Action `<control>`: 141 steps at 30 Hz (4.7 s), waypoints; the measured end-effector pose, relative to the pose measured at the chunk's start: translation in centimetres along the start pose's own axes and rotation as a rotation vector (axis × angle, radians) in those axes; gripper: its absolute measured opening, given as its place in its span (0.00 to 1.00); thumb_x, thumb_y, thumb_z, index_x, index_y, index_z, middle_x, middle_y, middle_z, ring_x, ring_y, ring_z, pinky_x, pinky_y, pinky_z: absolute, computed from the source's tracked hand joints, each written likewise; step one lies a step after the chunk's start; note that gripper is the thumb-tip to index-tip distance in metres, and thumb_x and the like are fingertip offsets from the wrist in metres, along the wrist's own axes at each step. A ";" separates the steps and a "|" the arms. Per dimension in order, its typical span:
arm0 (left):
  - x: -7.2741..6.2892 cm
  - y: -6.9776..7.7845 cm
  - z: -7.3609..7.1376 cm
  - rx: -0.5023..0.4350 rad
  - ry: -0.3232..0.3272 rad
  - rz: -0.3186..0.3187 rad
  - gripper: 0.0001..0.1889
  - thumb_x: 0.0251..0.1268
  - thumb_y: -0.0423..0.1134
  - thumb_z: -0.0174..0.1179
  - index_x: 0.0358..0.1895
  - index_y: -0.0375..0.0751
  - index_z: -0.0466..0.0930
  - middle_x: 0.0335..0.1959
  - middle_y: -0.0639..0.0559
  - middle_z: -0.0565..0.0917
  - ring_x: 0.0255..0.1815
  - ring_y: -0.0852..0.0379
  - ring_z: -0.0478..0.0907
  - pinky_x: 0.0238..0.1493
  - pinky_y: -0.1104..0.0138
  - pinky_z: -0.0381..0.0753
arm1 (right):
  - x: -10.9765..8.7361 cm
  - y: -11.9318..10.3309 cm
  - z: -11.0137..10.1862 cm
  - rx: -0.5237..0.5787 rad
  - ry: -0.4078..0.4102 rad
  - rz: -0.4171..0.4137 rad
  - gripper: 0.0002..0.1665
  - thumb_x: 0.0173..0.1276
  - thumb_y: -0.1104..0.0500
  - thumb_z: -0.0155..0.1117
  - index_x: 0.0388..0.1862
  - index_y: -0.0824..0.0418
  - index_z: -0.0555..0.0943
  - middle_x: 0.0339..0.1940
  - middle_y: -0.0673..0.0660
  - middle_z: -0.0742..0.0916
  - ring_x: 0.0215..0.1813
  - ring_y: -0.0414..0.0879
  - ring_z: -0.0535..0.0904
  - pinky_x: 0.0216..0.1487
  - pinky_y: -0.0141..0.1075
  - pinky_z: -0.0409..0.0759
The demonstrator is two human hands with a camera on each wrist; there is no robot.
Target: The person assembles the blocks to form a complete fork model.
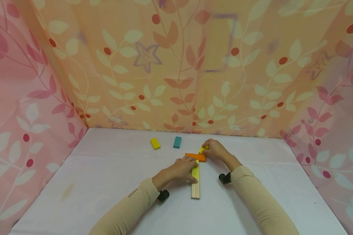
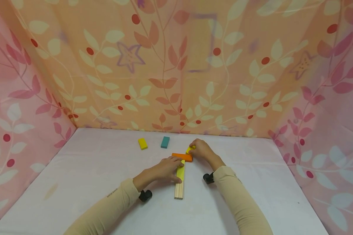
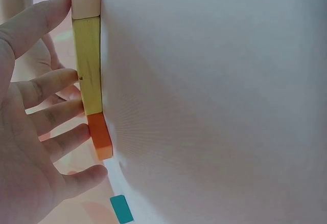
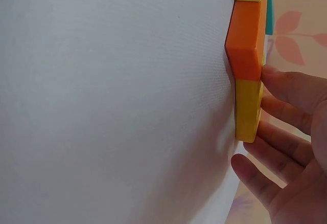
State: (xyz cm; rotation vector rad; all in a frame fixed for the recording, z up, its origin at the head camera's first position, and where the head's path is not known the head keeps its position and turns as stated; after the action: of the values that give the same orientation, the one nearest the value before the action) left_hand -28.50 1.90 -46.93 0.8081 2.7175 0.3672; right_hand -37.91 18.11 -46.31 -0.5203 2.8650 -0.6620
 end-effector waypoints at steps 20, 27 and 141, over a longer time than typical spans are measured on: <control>-0.3 0.0 -0.2 -0.014 0.008 0.013 0.36 0.52 0.62 0.69 0.64 0.50 0.74 0.69 0.54 0.70 0.71 0.53 0.63 0.68 0.52 0.66 | -0.3 -1.0 -0.8 -0.084 -0.004 -0.103 0.17 0.62 0.59 0.69 0.46 0.69 0.85 0.48 0.63 0.83 0.52 0.57 0.79 0.60 0.51 0.76; -0.3 0.0 -0.3 -0.026 0.009 0.013 0.36 0.52 0.61 0.69 0.63 0.50 0.74 0.69 0.54 0.71 0.71 0.53 0.63 0.68 0.52 0.66 | -0.3 -1.1 -0.9 -0.093 -0.012 -0.105 0.16 0.63 0.57 0.69 0.45 0.68 0.86 0.46 0.62 0.84 0.51 0.57 0.80 0.59 0.51 0.77; -0.3 -0.3 -0.2 -0.028 -0.002 0.031 0.35 0.54 0.59 0.69 0.64 0.48 0.73 0.69 0.52 0.70 0.72 0.52 0.62 0.69 0.49 0.65 | 5.3 -8.0 -1.3 -0.025 -0.083 -0.299 0.25 0.63 0.54 0.70 0.56 0.65 0.82 0.64 0.63 0.79 0.65 0.58 0.74 0.68 0.51 0.71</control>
State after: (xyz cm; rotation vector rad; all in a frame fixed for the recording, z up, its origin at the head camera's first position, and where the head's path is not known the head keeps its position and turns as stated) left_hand -28.48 1.46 -46.78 0.8432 2.6945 0.4092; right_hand -40.74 9.95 -41.92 -0.9695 2.7460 -0.6296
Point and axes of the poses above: each hand's wrist, its own x-axis towards the middle knuckle, its own z-axis out of the palm, y = z × x, the point moved 4 cm from there along x, towards the middle knuckle
